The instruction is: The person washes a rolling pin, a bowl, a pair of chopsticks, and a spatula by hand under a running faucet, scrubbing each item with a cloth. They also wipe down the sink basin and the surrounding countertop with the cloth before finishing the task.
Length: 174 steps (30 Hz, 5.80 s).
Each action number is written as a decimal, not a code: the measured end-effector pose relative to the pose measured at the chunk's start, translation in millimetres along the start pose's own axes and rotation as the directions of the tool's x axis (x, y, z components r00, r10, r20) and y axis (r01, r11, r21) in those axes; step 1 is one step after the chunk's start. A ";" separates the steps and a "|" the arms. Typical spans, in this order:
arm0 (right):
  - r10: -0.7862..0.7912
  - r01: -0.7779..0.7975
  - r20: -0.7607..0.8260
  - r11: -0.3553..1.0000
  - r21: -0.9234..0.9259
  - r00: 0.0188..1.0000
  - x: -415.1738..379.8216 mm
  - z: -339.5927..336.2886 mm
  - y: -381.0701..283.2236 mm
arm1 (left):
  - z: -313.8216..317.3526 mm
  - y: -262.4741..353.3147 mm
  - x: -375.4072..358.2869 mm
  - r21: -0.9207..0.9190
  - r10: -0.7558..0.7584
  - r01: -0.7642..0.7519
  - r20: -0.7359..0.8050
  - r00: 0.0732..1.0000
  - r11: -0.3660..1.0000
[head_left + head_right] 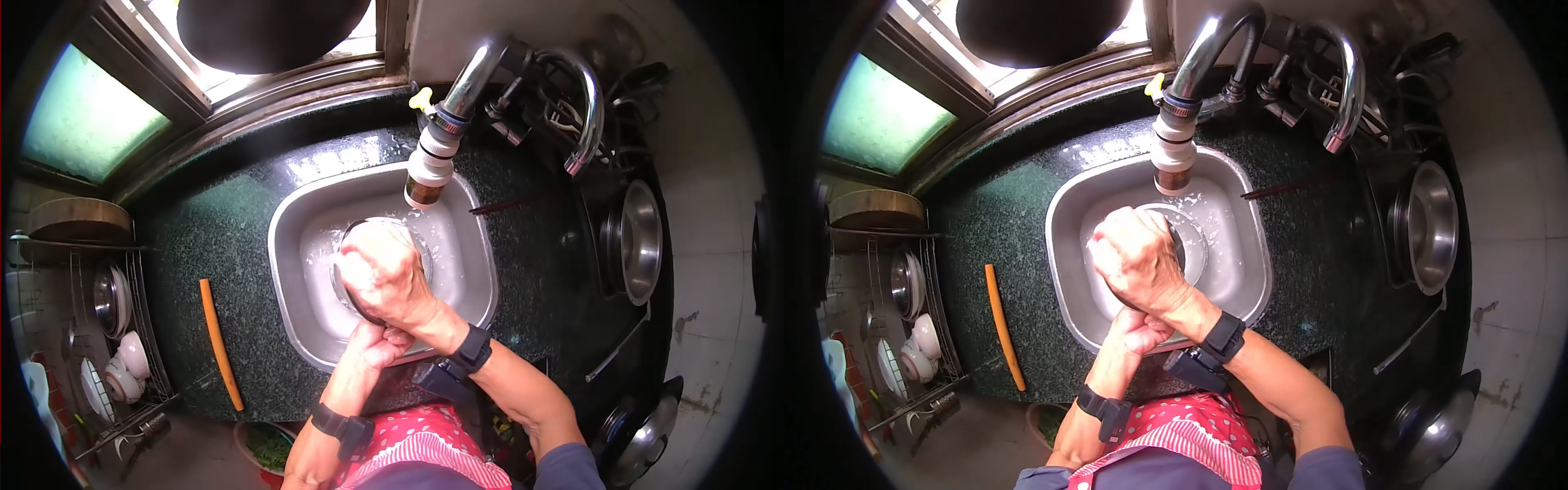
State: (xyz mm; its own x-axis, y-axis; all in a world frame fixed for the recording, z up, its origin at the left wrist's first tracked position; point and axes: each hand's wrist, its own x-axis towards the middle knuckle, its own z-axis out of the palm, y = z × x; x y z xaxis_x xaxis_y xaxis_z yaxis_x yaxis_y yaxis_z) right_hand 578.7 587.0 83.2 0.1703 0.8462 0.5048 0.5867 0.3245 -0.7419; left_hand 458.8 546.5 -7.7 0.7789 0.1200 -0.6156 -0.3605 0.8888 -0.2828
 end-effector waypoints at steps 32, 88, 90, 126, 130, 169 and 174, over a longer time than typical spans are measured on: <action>0.619 -0.621 -0.084 0.784 0.008 0.781 -45.6 -19.7 39.1 | 53.0 10.1 -41.3 0.483 0.826 -0.756 0.110 0.554 0.443; 0.789 -0.754 0.417 0.086 0.652 0.451 -50.3 -41.0 -30.3 | 76.5 -22.5 -39.1 0.705 0.950 -0.706 0.165 0.265 0.074; 0.795 -0.692 0.370 0.084 0.717 0.480 -51.7 -38.2 -30.4 | 75.7 -23.9 -40.2 0.693 0.948 -0.716 0.165 0.270 0.083; 0.695 -0.756 0.351 0.437 0.488 0.628 -54.9 -44.0 -16.5 | 62.7 11.6 -53.9 0.251 0.790 -0.754 -0.091 0.606 0.607; 0.645 -0.694 0.276 0.591 0.412 0.713 -56.9 -28.5 -14.0 | 66.8 10.2 -55.9 0.225 0.792 -0.765 -0.053 0.609 0.603; 0.750 -0.845 0.471 0.215 0.490 0.464 -38.0 -30.7 -14.5 | 37.3 24.1 -82.4 0.459 0.894 -0.814 0.088 0.440 0.355; 0.781 -0.898 0.478 0.231 0.376 0.401 -26.7 -30.2 -25.2 | 20.7 29.4 -87.7 0.526 0.876 -0.807 0.214 0.433 0.270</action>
State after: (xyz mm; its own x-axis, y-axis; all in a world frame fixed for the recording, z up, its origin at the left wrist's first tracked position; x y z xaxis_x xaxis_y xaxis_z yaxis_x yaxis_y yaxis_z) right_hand 583.4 543.4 101.7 0.1480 0.7951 -0.5882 -0.3149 -0.5259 -0.7901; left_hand 390.5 571.2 53.3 0.1310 0.9249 -0.3570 -0.4558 0.3760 0.8068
